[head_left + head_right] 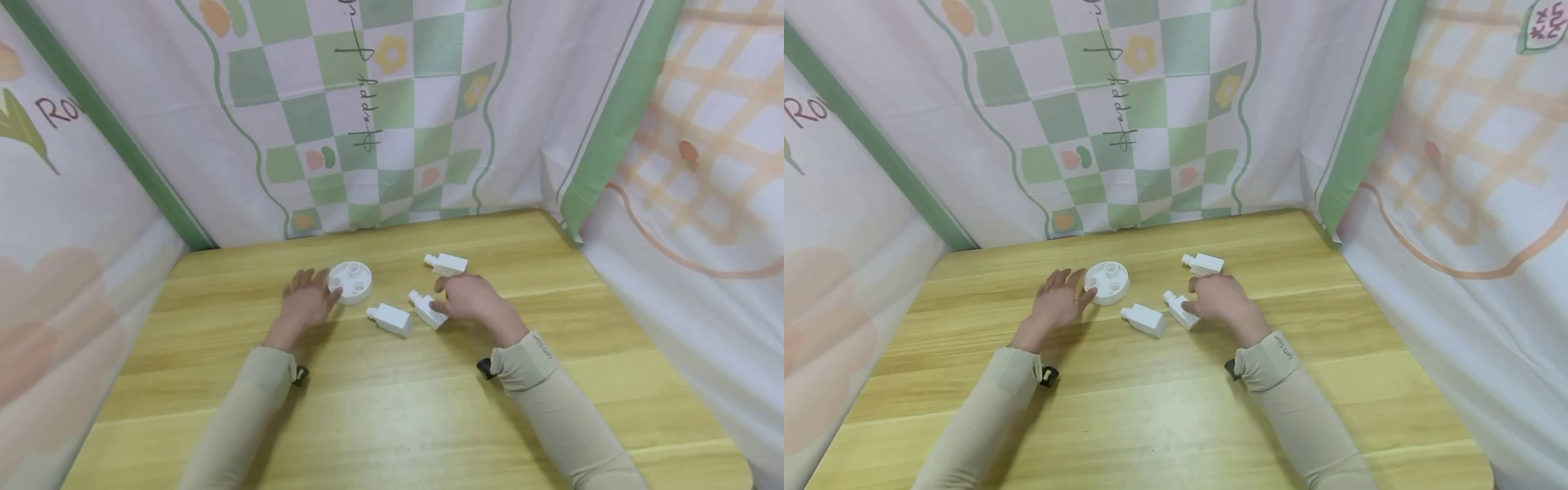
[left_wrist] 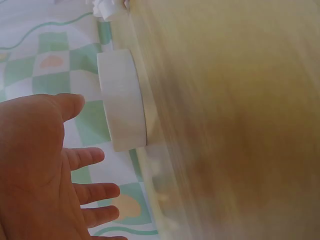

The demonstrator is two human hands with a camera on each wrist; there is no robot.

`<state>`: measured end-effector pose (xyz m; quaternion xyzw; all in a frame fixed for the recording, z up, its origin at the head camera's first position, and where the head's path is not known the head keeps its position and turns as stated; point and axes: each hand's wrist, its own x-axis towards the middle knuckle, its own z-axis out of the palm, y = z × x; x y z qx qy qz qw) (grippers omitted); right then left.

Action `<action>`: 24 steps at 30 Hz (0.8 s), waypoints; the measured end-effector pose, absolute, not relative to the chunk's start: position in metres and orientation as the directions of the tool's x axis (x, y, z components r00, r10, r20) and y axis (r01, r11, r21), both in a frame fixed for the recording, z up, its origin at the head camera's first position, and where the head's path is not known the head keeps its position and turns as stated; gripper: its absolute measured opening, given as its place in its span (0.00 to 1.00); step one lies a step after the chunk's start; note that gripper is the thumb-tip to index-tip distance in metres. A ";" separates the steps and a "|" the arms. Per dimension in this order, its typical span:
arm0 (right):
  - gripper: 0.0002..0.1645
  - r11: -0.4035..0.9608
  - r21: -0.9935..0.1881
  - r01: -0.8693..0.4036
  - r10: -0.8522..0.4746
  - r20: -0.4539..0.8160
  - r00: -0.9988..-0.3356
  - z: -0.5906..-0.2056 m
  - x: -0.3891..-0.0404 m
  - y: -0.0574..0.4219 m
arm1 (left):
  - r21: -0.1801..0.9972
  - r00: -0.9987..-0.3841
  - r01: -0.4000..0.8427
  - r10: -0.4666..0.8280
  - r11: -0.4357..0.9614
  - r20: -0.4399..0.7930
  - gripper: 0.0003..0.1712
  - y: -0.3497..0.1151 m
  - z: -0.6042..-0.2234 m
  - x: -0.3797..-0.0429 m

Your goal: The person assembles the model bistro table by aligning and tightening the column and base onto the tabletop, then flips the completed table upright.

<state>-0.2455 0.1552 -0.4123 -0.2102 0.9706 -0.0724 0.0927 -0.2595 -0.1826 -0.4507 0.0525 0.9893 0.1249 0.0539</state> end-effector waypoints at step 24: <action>0.30 0.909 -0.158 -0.385 -0.410 -0.182 -0.894 -0.418 -0.239 0.147 | 0.234 -0.984 0.106 0.136 0.966 -0.116 0.42 -0.177 -0.458 -0.262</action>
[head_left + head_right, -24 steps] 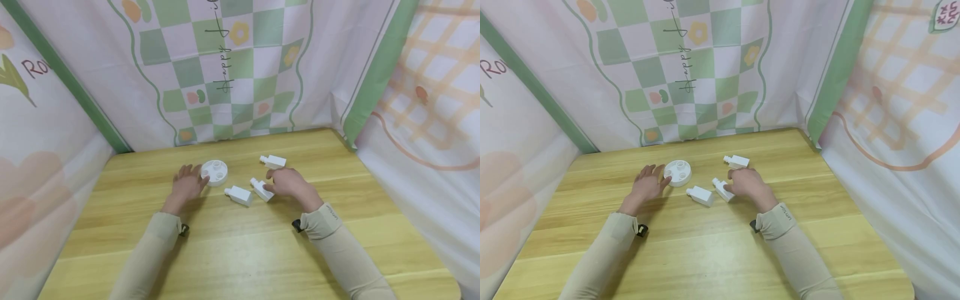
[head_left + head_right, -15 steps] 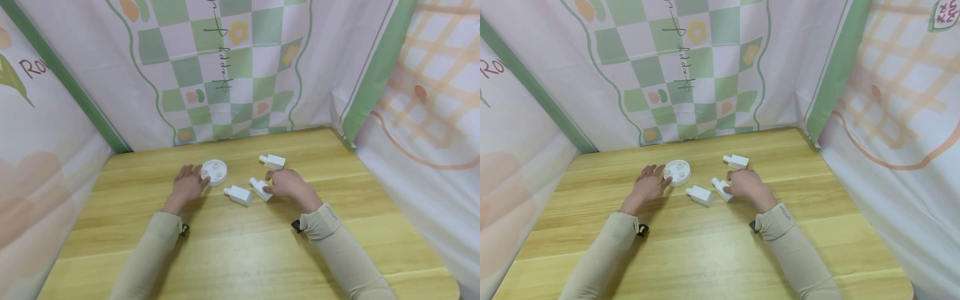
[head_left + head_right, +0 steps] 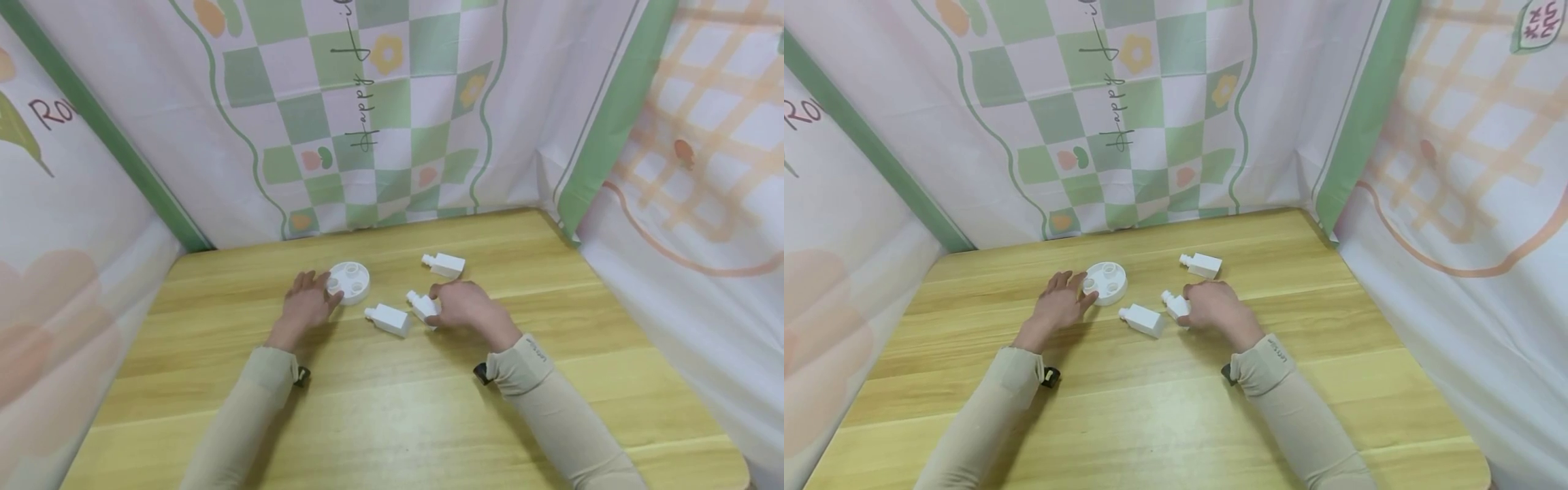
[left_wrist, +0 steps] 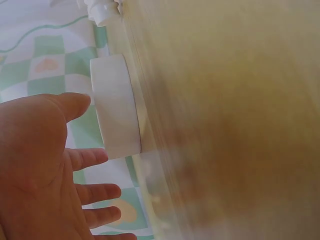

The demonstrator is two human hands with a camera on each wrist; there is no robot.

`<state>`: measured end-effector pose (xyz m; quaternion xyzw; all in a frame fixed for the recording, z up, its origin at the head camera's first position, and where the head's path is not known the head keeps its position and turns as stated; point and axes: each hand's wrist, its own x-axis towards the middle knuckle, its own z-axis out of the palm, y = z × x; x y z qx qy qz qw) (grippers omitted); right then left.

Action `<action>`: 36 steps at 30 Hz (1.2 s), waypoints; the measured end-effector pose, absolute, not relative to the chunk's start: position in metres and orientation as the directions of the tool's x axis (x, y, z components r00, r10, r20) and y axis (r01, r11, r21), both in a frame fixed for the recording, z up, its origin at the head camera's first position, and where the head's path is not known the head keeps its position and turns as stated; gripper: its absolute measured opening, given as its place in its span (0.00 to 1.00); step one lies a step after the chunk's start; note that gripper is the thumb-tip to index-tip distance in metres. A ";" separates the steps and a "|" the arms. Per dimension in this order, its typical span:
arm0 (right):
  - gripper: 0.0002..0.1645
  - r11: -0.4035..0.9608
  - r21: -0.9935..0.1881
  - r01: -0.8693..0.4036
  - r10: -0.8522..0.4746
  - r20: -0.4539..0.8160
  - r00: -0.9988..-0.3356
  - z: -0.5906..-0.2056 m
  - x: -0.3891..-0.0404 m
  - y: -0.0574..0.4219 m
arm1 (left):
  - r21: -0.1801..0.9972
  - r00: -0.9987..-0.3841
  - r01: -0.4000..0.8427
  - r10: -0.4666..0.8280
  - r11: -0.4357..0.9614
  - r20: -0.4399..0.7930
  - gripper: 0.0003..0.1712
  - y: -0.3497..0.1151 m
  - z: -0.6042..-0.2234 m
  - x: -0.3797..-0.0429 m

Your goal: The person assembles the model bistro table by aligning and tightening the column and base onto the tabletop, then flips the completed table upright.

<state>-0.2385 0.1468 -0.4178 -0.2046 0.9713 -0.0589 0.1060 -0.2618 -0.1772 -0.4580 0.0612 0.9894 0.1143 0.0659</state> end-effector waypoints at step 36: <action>0.23 0.906 -0.135 -0.401 -0.408 -0.030 -0.912 -0.418 -0.241 0.146 | 0.233 -0.984 0.108 0.137 0.966 -0.111 0.43 -0.177 -0.461 -0.263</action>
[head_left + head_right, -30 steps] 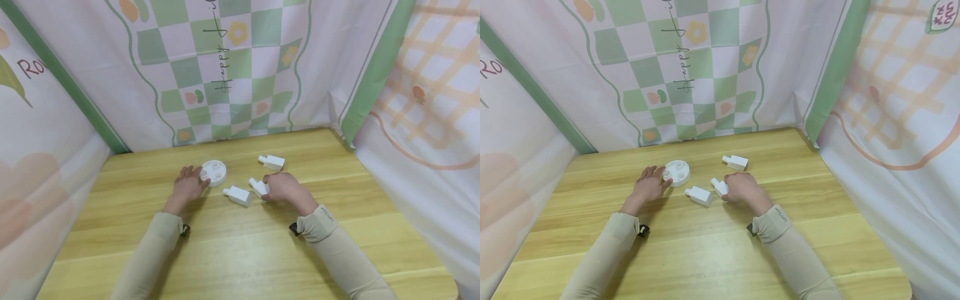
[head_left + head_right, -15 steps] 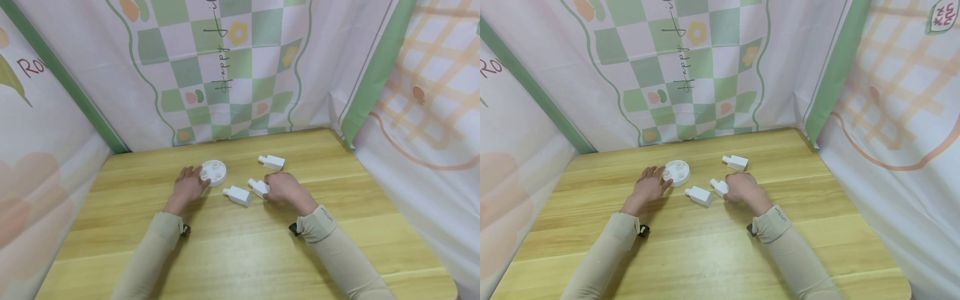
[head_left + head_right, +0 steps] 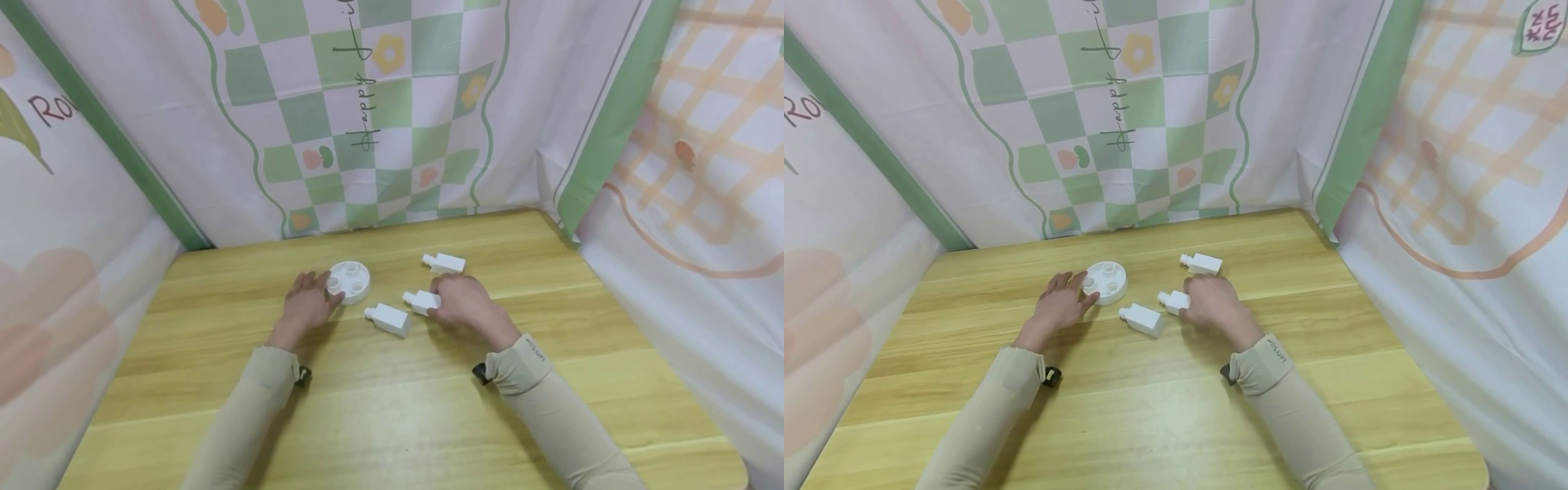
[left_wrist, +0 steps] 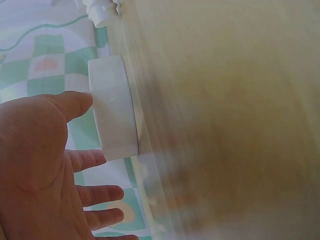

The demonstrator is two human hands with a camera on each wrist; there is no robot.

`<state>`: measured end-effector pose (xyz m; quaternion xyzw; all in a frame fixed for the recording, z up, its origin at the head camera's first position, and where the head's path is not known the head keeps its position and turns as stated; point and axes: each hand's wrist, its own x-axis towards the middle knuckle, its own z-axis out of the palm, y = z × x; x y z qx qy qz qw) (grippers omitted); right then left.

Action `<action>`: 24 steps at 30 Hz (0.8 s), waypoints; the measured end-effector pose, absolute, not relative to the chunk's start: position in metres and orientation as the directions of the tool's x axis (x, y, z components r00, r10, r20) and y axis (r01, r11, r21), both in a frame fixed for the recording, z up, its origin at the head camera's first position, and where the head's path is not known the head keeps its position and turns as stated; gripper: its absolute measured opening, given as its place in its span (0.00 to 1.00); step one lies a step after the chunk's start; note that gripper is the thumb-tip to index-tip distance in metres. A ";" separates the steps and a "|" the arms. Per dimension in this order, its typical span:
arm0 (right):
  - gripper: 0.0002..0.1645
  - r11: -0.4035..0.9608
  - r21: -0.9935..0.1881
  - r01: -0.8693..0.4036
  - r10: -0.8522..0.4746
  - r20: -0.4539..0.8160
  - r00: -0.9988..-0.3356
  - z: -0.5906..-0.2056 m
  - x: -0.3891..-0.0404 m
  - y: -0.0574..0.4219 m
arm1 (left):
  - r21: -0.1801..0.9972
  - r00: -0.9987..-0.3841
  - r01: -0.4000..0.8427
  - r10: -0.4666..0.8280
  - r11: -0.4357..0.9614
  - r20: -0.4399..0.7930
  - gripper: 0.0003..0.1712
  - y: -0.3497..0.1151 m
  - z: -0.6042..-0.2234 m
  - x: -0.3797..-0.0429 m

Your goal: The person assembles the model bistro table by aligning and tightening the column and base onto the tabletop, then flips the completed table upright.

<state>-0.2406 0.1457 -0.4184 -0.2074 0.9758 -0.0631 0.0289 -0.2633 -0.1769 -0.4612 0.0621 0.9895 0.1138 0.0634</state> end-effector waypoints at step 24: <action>0.25 0.906 -0.173 -0.387 -0.378 0.082 -0.922 -0.413 -0.246 0.141 | 0.252 -0.985 0.085 0.119 0.964 -0.124 0.44 -0.177 -0.460 -0.263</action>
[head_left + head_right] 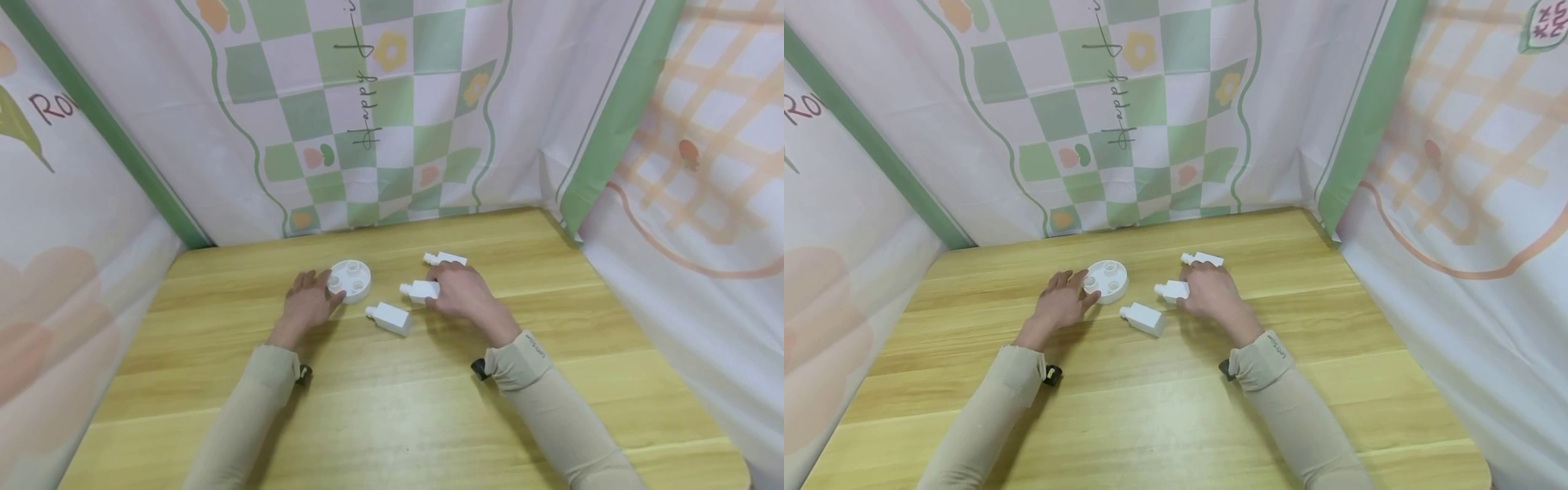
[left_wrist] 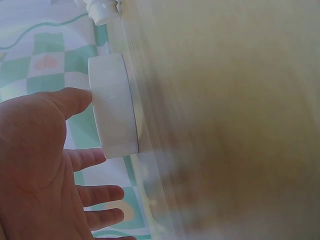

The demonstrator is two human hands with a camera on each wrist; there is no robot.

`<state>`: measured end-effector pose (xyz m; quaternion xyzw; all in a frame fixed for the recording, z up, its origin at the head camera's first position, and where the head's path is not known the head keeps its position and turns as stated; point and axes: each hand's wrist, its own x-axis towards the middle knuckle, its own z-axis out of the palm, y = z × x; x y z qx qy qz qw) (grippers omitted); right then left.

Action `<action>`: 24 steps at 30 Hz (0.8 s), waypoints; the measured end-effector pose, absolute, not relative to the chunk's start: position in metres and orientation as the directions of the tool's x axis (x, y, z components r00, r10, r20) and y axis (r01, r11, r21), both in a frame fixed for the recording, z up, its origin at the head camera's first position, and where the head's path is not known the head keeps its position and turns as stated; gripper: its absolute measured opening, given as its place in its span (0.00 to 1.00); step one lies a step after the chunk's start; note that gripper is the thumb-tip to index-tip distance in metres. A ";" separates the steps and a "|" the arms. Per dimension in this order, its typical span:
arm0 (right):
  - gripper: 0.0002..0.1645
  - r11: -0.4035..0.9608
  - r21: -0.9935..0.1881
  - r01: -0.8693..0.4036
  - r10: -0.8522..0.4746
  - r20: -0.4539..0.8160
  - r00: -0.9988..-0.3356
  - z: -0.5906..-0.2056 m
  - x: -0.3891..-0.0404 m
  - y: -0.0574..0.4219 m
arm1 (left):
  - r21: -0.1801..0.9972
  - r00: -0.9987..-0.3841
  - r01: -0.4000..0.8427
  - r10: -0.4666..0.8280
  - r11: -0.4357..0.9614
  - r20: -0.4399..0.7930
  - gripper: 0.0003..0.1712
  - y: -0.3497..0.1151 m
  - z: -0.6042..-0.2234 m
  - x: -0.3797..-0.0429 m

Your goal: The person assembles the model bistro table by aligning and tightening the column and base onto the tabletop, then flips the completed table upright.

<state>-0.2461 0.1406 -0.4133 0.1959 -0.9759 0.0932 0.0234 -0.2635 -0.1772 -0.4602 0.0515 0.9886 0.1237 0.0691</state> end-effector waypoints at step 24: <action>0.25 0.897 -0.175 -0.406 -0.381 0.160 -0.911 -0.403 -0.254 0.125 | 0.237 -0.984 0.071 0.107 0.969 -0.142 0.44 -0.176 -0.459 -0.264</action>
